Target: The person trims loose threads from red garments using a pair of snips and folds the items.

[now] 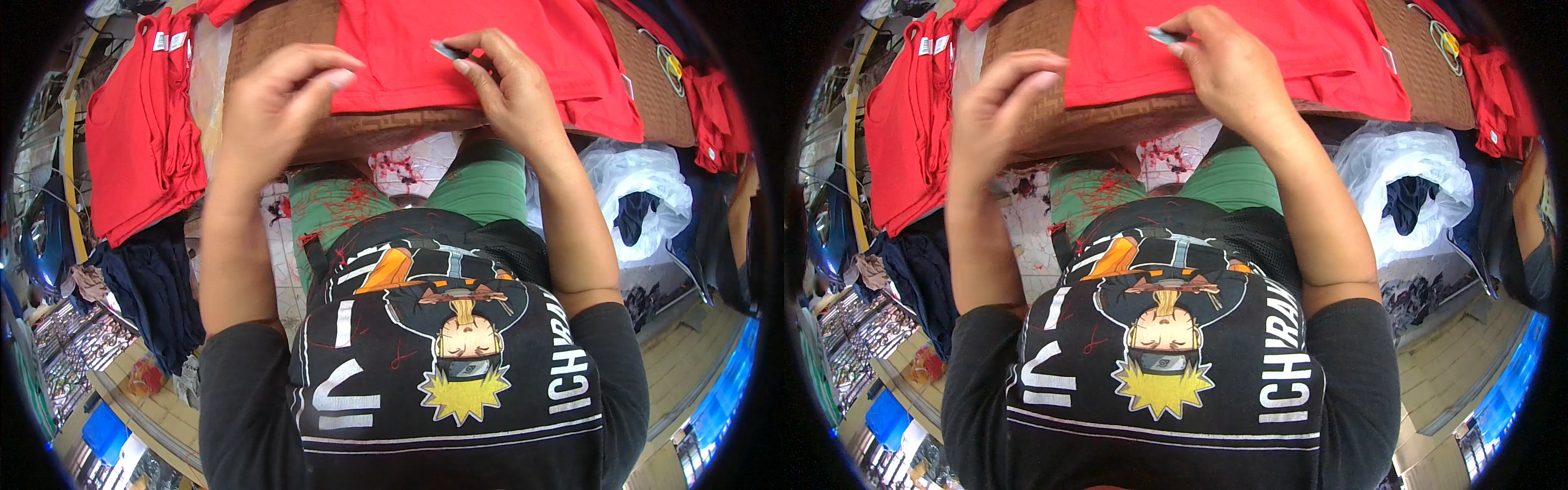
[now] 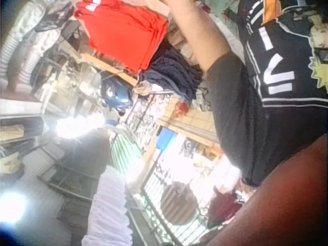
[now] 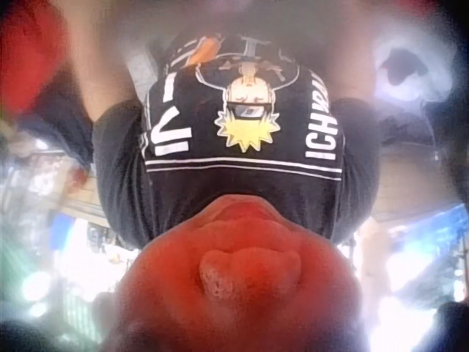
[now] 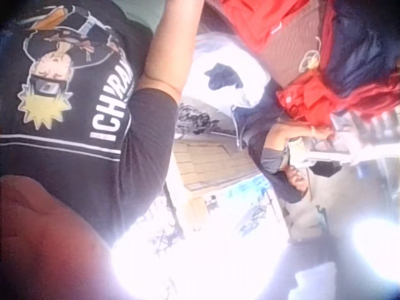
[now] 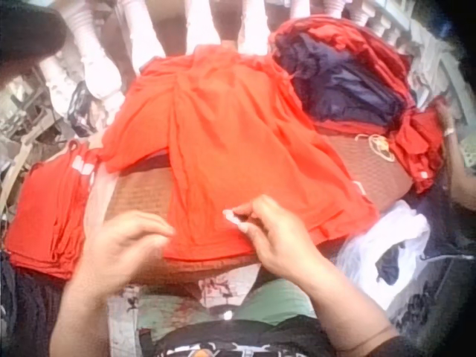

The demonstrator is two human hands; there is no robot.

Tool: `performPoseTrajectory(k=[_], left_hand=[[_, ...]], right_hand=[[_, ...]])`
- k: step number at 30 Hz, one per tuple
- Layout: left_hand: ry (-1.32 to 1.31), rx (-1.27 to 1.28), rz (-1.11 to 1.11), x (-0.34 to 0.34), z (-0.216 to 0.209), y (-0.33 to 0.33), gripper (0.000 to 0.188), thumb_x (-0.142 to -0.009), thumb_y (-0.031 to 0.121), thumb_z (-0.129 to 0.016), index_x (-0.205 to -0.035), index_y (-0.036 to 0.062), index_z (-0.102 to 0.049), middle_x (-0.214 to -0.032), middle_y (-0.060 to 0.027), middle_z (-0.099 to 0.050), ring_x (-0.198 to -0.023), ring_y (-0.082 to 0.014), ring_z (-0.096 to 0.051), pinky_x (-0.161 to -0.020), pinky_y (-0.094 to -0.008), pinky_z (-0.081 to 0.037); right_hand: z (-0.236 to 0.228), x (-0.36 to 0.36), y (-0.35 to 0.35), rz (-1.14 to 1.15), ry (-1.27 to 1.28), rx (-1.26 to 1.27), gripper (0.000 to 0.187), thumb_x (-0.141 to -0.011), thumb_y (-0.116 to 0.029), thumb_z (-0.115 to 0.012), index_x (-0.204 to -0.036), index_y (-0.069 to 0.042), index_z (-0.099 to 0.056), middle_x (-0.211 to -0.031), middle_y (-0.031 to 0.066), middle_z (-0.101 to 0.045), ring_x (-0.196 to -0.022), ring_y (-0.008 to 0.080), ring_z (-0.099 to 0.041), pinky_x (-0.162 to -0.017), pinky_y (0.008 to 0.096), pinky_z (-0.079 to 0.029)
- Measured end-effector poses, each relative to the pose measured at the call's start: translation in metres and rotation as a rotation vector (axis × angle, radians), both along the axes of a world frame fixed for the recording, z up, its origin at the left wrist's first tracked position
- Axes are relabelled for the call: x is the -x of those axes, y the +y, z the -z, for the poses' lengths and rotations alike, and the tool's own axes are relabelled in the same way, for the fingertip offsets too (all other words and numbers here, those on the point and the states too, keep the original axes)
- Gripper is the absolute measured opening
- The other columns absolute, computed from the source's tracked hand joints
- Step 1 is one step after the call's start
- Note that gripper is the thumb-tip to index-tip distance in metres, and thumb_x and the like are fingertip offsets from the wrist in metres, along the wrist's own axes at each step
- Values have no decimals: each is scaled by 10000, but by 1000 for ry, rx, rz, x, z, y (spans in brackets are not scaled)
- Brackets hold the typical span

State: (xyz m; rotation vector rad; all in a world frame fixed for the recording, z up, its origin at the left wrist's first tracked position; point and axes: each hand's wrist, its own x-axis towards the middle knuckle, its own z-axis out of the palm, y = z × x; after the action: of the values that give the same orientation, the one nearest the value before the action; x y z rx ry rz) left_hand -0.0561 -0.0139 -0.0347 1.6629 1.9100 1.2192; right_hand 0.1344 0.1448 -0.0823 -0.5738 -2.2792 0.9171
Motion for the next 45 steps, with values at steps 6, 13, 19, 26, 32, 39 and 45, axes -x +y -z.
performPoseTrajectory(k=[6, 13, 19, 26, 32, 39, 45], left_hand=[[120, 88, -89, -19, 58, 12, 189, -813, 58, -682, -1000, 31, -688, -1015, -102, -670, -887, -171, -654, -777, -283, -514], [291, 64, -38, -12, 64, 19, 169, -795, 76, -694, -955, 24, -678, -936, -103, -662, -781, -243, -662, -708, -313, -516], [272, 133, 25, -2, 52, 24, 117, -865, 111, -642, -929, 12, -641, -781, -114, -663, -737, -228, -664, -685, -314, -515], [70, 229, 63, 6, 53, 26, 162, -920, 141, -592, -982, -6, -620, -759, -109, -662, -733, -161, -658, -688, -293, -515], [50, 230, 56, 6, 54, 28, 162, -922, 137, -586, -991, -6, -617, -772, -107, -665, -733, -154, -657, -692, -288, -514], [61, 142, 159, 9, 44, 21, 173, -890, 154, -624, -975, 4, -620, -946, -128, -657, -892, -159, -633, -789, -303, -491], [252, 66, 216, 22, 25, 1, 229, -783, 218, -723, -927, 55, -652, -1011, -120, -629, -942, -274, -605, -858, -352, -465]], right_hand=[[9, 5, -17, -100, -14, 52, 144, -851, -91, -600, -985, -40, -621, -925, 157, -638, -876, 339, -623, -738, 399, -490], [18, 19, -24, -142, -49, 134, 147, -854, -95, -591, -984, -33, -620, -869, 173, -658, -829, 349, -638, -721, 411, -495], [19, 20, -20, -144, -63, 219, 163, -860, -110, -593, -994, -24, -625, -867, 179, -666, -825, 337, -652, -720, 396, -501], [10, 17, -16, -204, -205, 182, 176, -889, -65, -581, -1051, -4, -612, -927, 138, -676, -887, 214, -660, -794, 319, -499], [16, 23, -17, -208, -174, 83, 176, -859, -116, -593, -1010, -29, -621, -873, 171, -659, -847, 322, -641, -741, 403, -493], [6, 29, -20, -198, -299, -92, 168, -839, -156, -605, -972, -57, -627, -837, 165, -652, -835, 357, -629, -715, 453, -486], [-4, 12, -11, -163, -135, -15, 231, -819, -168, -634, -1030, -76, -613, -981, 140, -639, -821, 330, -640, -708, 434, -508]])
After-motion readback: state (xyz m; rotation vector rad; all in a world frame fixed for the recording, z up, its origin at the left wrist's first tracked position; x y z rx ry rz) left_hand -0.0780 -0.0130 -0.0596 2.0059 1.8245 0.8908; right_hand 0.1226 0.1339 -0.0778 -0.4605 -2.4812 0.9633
